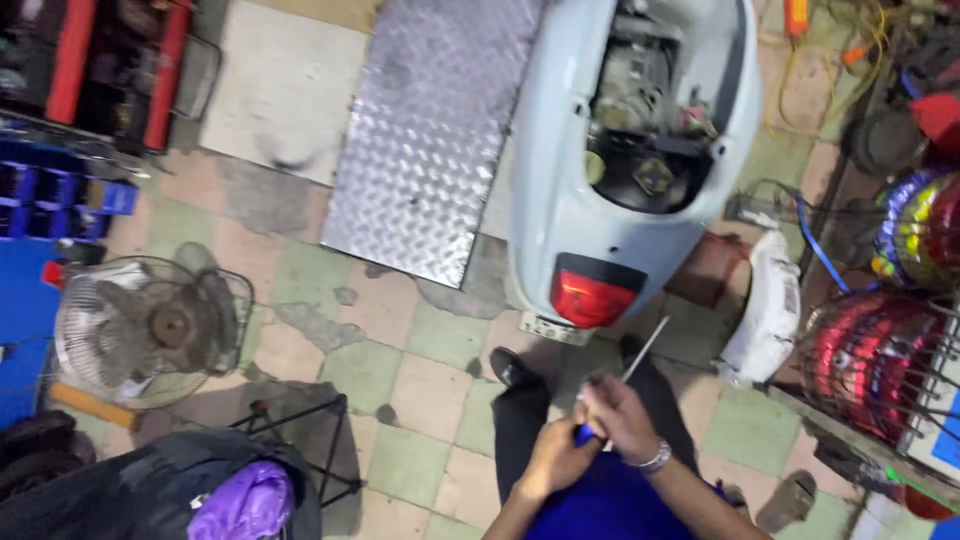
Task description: Removing the license plate and body panels of a scooter to perform maintenance.
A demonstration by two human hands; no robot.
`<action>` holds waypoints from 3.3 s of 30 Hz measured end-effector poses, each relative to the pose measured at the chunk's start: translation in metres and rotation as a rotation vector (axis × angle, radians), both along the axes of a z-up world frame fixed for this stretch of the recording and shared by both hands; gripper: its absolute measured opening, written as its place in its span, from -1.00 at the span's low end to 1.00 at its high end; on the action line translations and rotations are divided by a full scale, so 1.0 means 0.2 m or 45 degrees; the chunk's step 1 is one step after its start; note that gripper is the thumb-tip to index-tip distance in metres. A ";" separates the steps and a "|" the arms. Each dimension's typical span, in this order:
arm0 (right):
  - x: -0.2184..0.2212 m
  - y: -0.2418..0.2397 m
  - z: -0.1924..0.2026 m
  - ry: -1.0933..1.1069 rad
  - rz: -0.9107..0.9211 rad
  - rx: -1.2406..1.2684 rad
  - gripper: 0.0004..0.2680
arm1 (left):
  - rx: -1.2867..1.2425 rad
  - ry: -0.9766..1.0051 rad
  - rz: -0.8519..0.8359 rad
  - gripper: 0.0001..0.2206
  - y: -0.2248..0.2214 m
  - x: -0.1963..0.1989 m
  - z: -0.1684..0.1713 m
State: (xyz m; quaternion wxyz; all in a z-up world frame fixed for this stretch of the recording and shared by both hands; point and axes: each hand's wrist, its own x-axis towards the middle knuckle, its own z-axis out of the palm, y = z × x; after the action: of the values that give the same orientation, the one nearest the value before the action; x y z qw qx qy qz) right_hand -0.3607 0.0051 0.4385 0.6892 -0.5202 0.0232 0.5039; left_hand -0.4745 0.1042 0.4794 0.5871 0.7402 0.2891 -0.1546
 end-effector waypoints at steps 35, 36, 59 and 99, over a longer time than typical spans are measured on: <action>1.50 2.36 0.40 -0.443 -0.864 -0.782 -0.90 | 0.183 -0.475 -0.303 -0.87 2.78 2.21 0.27; 1.53 2.34 0.37 -0.406 -0.910 -0.805 -0.90 | 0.166 -0.457 -0.360 -0.87 2.82 2.36 0.10; 1.33 2.38 0.09 0.016 -1.450 -2.227 -0.86 | 0.844 0.006 -0.587 -0.61 2.83 3.89 -2.27; 1.29 1.27 0.26 -0.350 -0.858 -2.675 -0.39 | -0.050 0.099 -0.185 -0.20 2.04 3.82 -0.38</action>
State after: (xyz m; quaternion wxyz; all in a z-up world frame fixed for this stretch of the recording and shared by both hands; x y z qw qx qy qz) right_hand -0.1017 0.2591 0.4898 0.0043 -0.8639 0.5020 -0.0413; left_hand 0.2903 0.5117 0.4041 0.5770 0.7410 0.2542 -0.2311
